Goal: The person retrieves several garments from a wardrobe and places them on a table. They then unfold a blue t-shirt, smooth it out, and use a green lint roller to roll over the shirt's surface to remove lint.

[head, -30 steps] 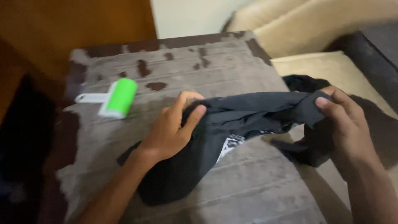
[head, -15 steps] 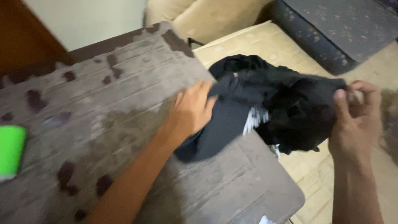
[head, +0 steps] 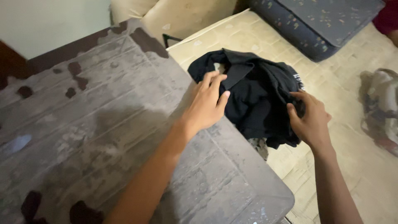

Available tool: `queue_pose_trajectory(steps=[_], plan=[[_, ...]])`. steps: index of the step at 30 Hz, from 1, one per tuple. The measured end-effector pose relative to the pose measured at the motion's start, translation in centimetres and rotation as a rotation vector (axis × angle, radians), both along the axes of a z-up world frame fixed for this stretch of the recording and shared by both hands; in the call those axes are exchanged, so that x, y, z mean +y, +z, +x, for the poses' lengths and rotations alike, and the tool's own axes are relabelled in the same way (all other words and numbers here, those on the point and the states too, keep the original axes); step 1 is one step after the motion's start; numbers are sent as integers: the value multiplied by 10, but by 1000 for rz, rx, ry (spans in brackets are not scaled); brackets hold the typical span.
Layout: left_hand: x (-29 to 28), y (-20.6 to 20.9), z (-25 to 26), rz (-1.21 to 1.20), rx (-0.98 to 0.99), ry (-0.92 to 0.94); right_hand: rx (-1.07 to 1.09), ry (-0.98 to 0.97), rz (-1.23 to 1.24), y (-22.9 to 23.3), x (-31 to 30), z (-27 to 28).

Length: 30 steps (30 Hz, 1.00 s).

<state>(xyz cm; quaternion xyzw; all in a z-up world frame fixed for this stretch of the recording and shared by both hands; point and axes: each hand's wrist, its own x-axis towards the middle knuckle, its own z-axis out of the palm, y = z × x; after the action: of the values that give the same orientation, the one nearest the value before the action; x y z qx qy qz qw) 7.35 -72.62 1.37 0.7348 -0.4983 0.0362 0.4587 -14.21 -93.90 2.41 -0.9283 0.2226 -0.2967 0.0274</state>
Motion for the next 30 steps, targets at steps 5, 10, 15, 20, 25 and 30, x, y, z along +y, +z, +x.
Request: queue_pose_trajectory(steps=[5,10,15,20,25,30], plan=[[56,7,0,-70,22,-6,-35,92,32,29,52,19],[105,23,-4,-95,57,37,-2,386,399,53,111,58],[159,36,-9,-104,103,151,47,643,414,61,172,99],[227,49,-17,-142,61,319,39,885,366,66,236,136],[299,54,-22,-104,116,419,30,1003,416,66,304,161],[364,62,-26,-164,-12,535,-22,1188,377,78,376,181]])
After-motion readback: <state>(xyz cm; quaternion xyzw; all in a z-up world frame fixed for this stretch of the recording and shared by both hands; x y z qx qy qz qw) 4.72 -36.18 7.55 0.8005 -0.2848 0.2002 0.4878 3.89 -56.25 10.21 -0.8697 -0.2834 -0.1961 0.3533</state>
